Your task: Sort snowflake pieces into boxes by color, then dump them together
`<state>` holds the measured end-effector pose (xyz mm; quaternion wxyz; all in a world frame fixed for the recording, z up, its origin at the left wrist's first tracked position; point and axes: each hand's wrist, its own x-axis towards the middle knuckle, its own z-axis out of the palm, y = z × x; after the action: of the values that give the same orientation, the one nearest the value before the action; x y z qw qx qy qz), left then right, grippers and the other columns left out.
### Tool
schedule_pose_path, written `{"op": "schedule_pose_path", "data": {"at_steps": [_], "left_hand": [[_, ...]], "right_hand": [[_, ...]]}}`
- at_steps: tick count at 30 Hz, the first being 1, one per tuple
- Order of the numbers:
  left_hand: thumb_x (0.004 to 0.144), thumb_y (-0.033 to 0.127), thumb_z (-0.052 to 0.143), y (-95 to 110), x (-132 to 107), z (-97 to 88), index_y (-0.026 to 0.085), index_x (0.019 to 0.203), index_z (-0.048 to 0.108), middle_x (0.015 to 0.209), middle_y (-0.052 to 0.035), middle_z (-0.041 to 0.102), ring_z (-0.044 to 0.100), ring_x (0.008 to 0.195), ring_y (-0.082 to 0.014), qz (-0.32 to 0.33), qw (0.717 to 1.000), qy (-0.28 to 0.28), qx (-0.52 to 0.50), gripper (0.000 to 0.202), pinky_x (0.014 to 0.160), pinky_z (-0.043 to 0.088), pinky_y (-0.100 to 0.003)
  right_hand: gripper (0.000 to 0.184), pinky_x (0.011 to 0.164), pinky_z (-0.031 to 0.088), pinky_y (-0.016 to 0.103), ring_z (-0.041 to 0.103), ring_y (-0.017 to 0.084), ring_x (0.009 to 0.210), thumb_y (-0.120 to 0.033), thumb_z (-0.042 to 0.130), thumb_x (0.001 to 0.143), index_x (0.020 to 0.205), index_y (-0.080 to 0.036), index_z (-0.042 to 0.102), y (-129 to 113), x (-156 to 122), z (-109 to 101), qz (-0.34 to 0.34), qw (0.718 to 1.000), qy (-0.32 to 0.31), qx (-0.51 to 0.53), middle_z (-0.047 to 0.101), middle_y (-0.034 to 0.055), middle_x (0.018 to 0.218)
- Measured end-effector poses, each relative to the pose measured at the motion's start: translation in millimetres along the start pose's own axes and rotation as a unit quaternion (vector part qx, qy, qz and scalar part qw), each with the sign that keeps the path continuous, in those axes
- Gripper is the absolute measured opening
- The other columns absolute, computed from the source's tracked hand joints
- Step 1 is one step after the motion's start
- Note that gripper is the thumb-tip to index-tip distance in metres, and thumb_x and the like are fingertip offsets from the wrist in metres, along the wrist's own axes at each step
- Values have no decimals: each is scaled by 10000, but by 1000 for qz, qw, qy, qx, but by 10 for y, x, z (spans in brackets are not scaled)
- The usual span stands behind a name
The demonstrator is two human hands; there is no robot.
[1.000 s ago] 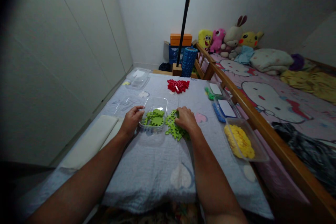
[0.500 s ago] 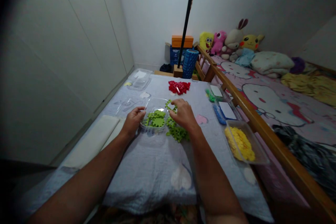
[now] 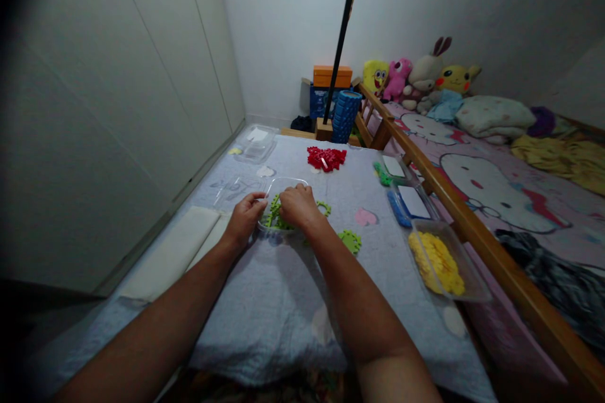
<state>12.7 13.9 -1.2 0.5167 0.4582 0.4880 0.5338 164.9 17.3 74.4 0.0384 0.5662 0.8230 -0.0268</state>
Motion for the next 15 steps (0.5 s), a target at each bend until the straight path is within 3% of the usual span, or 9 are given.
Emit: {"op": "schedule_pose_path", "data": {"at_steps": [6,11,15], "left_hand": [[677,464,704,21,-7,3,163,1006,644,580,86,475,432,511,-107,0,1000,-2,4,450,509,311,-235],[685,463,697,35,-22,-2,156,988,662,580,80,468,427,523,-108,8,1000,3,22,433,522,313,-237],[693,467,694,24,-24,-3,155,1006,663,586,80,471,434,526,-111,9,1000,8,20,444,524,311,-239]], "right_hand": [[253,996,418,398,576,292,1194,-249,583,938,1128,-194,741,102,-34,12,-4,997,52,51,711,115,1287],[293,1053,407,396,577,265,1222,-234,583,948,1211,-182,702,494,-168,26,50,981,136,126,689,117,1331],[296,1056,407,386,605,261,1199,-244,578,950,1204,-176,713,827,-314,155,123,981,93,115,710,124,1289]]}}
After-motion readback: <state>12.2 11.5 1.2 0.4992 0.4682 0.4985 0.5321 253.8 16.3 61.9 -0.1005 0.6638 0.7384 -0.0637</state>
